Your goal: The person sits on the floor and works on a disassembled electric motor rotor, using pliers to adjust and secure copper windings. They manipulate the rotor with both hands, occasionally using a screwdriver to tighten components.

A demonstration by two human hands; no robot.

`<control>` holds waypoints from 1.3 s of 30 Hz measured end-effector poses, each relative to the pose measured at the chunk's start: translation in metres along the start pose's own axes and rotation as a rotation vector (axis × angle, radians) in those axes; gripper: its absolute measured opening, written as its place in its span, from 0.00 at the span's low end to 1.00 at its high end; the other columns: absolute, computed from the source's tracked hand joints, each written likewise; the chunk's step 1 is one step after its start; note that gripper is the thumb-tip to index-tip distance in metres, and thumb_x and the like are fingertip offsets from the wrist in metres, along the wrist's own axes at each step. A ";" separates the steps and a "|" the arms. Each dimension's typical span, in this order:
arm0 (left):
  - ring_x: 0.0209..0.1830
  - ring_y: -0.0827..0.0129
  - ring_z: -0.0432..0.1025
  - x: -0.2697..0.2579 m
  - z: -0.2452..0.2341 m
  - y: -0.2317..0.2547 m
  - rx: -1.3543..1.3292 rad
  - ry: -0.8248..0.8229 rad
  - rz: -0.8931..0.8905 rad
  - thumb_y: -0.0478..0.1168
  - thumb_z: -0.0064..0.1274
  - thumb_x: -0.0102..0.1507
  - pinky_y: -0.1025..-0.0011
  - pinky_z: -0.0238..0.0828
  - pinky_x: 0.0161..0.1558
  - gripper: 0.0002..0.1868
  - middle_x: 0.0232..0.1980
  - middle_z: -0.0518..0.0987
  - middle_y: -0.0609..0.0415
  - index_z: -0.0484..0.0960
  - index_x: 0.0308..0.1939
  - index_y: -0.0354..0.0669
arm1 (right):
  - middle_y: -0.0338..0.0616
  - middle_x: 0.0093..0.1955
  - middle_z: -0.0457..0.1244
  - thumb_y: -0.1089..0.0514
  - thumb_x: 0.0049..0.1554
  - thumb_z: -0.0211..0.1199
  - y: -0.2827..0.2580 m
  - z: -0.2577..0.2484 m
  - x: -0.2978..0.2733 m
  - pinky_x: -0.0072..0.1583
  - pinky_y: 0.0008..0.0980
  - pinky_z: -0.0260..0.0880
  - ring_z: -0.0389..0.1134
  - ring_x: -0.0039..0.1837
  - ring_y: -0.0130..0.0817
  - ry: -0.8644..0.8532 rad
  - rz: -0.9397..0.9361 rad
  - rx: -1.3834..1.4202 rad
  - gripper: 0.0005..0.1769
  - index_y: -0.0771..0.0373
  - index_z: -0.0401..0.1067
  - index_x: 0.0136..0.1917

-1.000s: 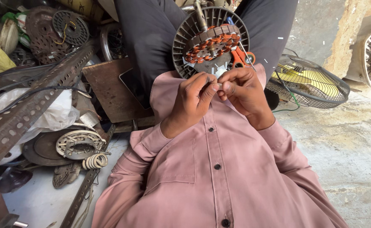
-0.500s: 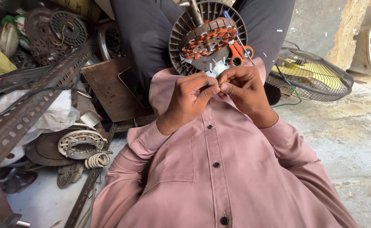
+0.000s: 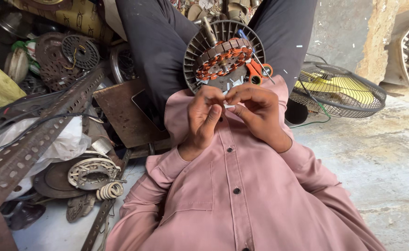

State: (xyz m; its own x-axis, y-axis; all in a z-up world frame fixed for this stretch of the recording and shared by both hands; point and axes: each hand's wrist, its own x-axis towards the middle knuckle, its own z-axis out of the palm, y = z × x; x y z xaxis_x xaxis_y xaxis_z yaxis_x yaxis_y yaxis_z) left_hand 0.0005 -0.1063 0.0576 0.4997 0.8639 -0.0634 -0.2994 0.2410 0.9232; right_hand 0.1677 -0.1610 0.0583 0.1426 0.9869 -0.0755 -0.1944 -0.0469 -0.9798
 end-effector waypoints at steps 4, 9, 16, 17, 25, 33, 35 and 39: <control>0.38 0.72 0.69 0.015 -0.004 0.017 0.457 -0.021 0.190 0.38 0.60 0.68 0.74 0.67 0.43 0.10 0.42 0.75 0.53 0.76 0.43 0.37 | 0.47 0.50 0.70 0.75 0.58 0.66 -0.029 0.001 0.003 0.56 0.28 0.72 0.72 0.52 0.33 -0.015 -0.085 -0.260 0.08 0.71 0.77 0.51; 0.40 0.67 0.75 0.018 -0.006 0.025 0.455 -0.106 0.132 0.37 0.60 0.69 0.71 0.72 0.44 0.09 0.43 0.78 0.52 0.78 0.43 0.33 | 0.48 0.50 0.69 0.75 0.58 0.67 -0.045 0.002 0.012 0.56 0.28 0.71 0.71 0.52 0.33 -0.039 -0.119 -0.313 0.07 0.69 0.74 0.49; 0.40 0.61 0.75 0.015 -0.003 0.029 0.562 -0.096 0.226 0.33 0.57 0.69 0.69 0.72 0.44 0.07 0.42 0.77 0.48 0.76 0.43 0.31 | 0.45 0.51 0.68 0.74 0.60 0.64 -0.035 0.008 0.005 0.59 0.25 0.73 0.71 0.53 0.26 0.049 0.023 -0.178 0.08 0.75 0.71 0.53; 0.39 0.60 0.75 0.014 -0.002 0.029 0.545 -0.084 0.215 0.32 0.56 0.70 0.69 0.72 0.44 0.06 0.42 0.77 0.47 0.75 0.42 0.31 | 0.45 0.50 0.68 0.75 0.60 0.64 -0.033 0.008 0.003 0.59 0.26 0.74 0.70 0.53 0.26 0.049 0.008 -0.175 0.07 0.75 0.72 0.53; 0.34 0.65 0.72 0.015 0.012 0.027 0.445 0.002 0.154 0.30 0.47 0.70 0.71 0.71 0.40 0.04 0.38 0.73 0.47 0.72 0.41 0.30 | 0.49 0.49 0.70 0.67 0.61 0.68 -0.005 -0.004 -0.004 0.56 0.31 0.78 0.74 0.50 0.33 0.082 0.154 0.213 0.10 0.74 0.74 0.54; 0.34 0.69 0.76 0.014 0.018 0.027 0.395 0.027 0.153 0.29 0.48 0.71 0.74 0.76 0.37 0.04 0.39 0.75 0.49 0.73 0.42 0.29 | 0.52 0.46 0.70 0.65 0.58 0.73 0.024 -0.017 0.005 0.50 0.31 0.75 0.72 0.46 0.35 -0.035 0.170 0.566 0.08 0.72 0.77 0.49; 0.34 0.69 0.76 0.015 0.018 0.027 0.417 0.022 0.181 0.29 0.49 0.71 0.74 0.75 0.37 0.05 0.39 0.75 0.49 0.74 0.41 0.29 | 0.52 0.46 0.70 0.65 0.58 0.73 0.029 -0.018 0.006 0.50 0.31 0.75 0.72 0.45 0.35 -0.053 0.163 0.588 0.08 0.72 0.78 0.48; 0.33 0.70 0.75 0.015 0.020 0.029 0.399 0.006 0.154 0.30 0.49 0.72 0.74 0.75 0.37 0.06 0.39 0.75 0.49 0.73 0.40 0.29 | 0.52 0.46 0.70 0.65 0.57 0.74 0.033 -0.021 0.006 0.51 0.31 0.75 0.72 0.45 0.35 -0.062 0.162 0.647 0.08 0.71 0.78 0.47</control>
State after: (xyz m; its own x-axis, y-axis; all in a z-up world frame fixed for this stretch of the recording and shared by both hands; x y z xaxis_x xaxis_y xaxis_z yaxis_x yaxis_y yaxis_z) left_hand 0.0155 -0.0953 0.0912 0.4688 0.8791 0.0857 -0.0315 -0.0804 0.9963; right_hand 0.1823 -0.1597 0.0220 0.0103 0.9832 -0.1824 -0.7540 -0.1122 -0.6472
